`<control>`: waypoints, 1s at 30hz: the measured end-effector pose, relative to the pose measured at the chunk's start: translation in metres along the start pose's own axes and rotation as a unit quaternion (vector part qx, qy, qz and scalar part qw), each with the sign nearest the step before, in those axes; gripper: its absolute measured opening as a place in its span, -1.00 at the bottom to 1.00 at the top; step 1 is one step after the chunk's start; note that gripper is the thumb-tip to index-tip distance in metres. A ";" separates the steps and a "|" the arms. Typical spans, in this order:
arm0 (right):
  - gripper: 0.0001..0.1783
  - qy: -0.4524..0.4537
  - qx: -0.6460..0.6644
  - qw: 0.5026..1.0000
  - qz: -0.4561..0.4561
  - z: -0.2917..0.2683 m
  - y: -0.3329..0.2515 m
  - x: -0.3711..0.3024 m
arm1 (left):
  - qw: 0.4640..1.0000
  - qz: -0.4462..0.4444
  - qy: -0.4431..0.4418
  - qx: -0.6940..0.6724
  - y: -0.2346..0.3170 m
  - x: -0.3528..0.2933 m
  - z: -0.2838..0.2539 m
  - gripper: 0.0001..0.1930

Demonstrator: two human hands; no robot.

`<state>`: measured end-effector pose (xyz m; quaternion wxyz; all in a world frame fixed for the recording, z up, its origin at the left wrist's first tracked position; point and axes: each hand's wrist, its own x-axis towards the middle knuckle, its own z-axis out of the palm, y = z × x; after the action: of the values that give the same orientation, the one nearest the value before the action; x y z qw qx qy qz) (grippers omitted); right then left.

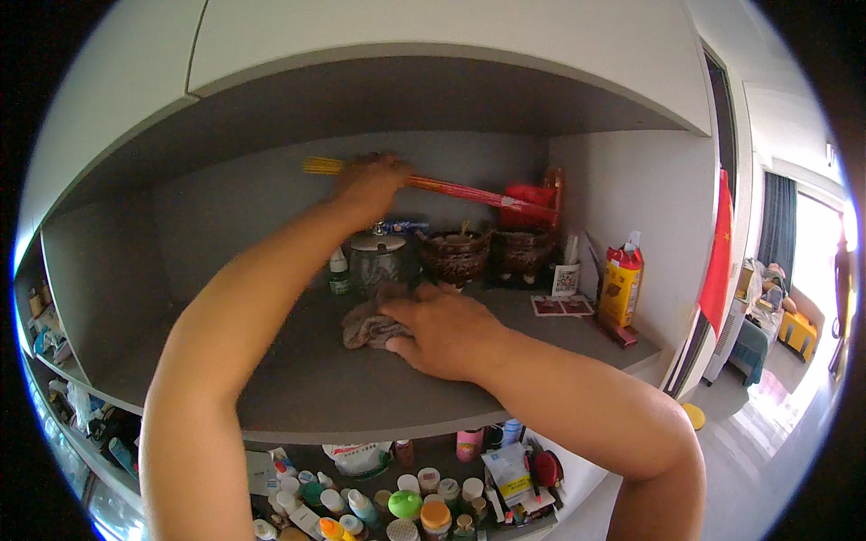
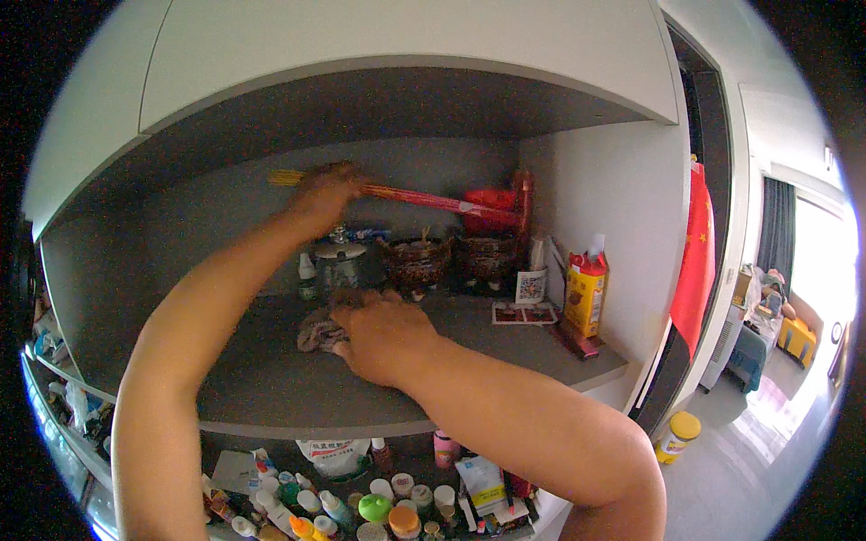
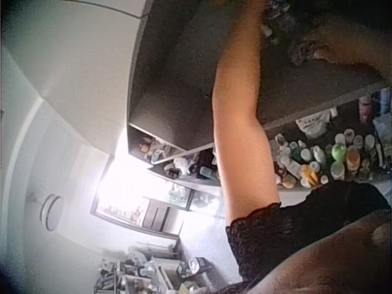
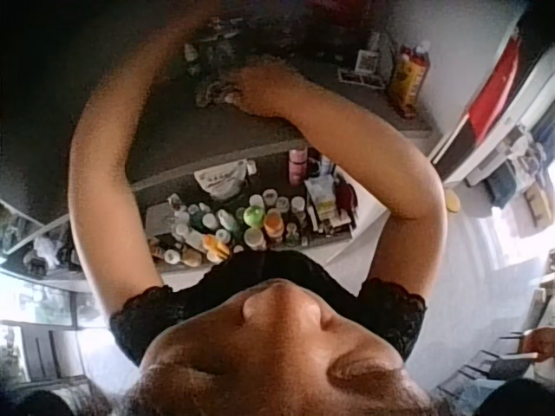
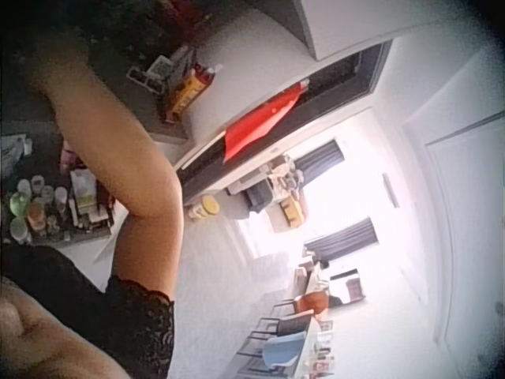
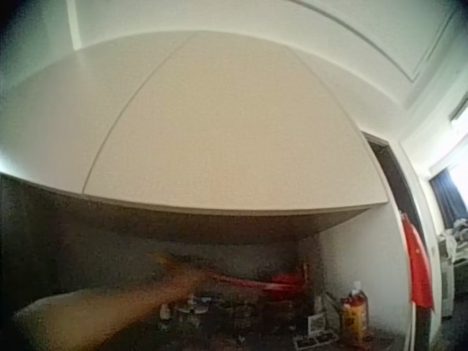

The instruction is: The person wipes a shelf with a cloth, removes various items including bottles, a thermos, and a small container, and places them on the lower shelf. They continue wiping the shelf surface and handle additional items such as a red object and a small jar.

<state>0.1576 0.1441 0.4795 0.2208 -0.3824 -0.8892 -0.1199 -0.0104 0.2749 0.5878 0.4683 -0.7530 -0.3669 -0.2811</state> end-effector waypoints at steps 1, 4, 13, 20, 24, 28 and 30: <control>-0.45 0.000 0.004 1.000 -0.001 0.000 0.000 0.000 | 1.000 -0.012 -0.020 0.003 -0.002 -0.003 -0.010 -0.74; -0.46 -0.012 -0.011 1.000 -0.003 0.000 0.002 -0.001 | 1.000 0.005 -0.007 0.002 -0.008 -0.016 -0.032 -0.73; -0.44 -0.023 -0.015 0.999 0.017 -0.005 -0.003 -0.002 | 0.997 -0.048 -0.021 -0.061 -0.001 -0.065 -0.100 -0.71; -0.27 0.222 0.052 0.969 -0.093 -0.011 0.000 -0.006 | 0.997 0.009 0.052 -0.051 0.051 -0.098 -0.170 -0.72; -0.38 0.346 0.155 0.912 -0.154 -0.035 -0.021 -0.041 | 0.992 0.015 0.094 -0.087 0.084 -0.123 -0.210 -0.68; -0.52 0.363 0.246 0.891 -0.118 -0.029 -0.054 -0.107 | 0.986 -0.004 0.095 -0.135 0.129 -0.162 -0.243 -0.65; -0.57 0.337 0.276 0.894 -0.103 -0.022 -0.066 -0.149 | 0.986 -0.016 0.074 -0.148 0.159 -0.182 -0.250 -0.61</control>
<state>0.2066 -0.0031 0.4234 0.5904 -0.1490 -0.7931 -0.0129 -0.0050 -0.0522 0.4704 0.3734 -0.7850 -0.2974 -0.3948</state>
